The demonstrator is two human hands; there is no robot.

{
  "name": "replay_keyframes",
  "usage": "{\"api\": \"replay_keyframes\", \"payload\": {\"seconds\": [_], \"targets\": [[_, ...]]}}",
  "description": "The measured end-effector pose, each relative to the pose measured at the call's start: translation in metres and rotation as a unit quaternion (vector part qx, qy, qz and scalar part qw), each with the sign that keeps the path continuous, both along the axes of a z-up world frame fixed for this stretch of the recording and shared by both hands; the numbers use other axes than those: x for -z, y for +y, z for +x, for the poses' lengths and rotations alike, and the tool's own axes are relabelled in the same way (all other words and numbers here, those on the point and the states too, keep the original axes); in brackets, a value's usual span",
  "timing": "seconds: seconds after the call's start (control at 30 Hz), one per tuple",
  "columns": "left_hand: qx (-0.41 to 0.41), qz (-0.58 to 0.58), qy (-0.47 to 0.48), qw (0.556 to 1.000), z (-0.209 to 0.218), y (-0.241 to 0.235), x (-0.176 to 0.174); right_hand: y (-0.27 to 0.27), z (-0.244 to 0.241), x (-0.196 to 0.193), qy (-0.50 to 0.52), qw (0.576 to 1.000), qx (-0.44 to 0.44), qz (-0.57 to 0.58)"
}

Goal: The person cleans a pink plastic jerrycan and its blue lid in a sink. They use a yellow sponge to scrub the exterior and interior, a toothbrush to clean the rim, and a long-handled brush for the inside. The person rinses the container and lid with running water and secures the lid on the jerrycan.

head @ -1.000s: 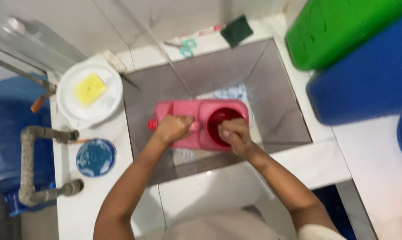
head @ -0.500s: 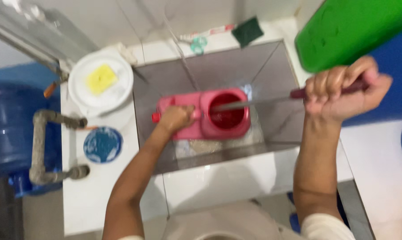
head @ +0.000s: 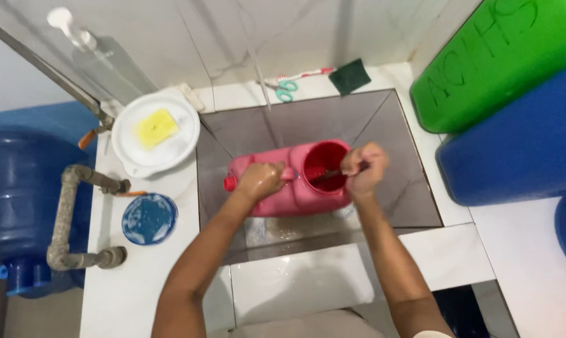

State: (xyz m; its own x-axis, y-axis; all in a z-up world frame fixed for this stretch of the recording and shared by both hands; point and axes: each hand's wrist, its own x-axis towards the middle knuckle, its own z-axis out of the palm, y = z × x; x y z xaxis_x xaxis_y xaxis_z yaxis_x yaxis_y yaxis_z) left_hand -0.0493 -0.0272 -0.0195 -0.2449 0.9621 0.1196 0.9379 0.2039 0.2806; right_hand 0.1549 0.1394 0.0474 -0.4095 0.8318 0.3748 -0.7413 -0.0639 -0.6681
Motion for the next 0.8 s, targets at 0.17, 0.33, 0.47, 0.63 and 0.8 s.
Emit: {"api": "replay_keyframes", "payload": {"seconds": [0.17,0.33,0.47,0.63,0.8], "targets": [[0.009,-0.001,-0.014,1.0,0.01,0.003,-0.005,0.023,0.025,-0.045,0.016,0.999,-0.035,0.011],[-0.017,-0.01,-0.075,0.997,0.029,0.018,-0.007,0.004,0.007,-0.053,-0.062,0.993,0.029,0.097],[-0.061,-0.007,-0.095,0.994,0.043,0.035,-0.006,0.064,0.092,-0.134,0.009,0.981,0.062,0.182],[-0.07,0.02,-0.11,0.991,0.052,0.084,0.007,0.062,0.1,-0.176,0.07,0.981,0.07,0.166],[-0.079,0.038,-0.092,0.992,0.06,0.115,0.004,0.051,0.068,-0.217,-0.031,0.95,0.138,0.279]]}}
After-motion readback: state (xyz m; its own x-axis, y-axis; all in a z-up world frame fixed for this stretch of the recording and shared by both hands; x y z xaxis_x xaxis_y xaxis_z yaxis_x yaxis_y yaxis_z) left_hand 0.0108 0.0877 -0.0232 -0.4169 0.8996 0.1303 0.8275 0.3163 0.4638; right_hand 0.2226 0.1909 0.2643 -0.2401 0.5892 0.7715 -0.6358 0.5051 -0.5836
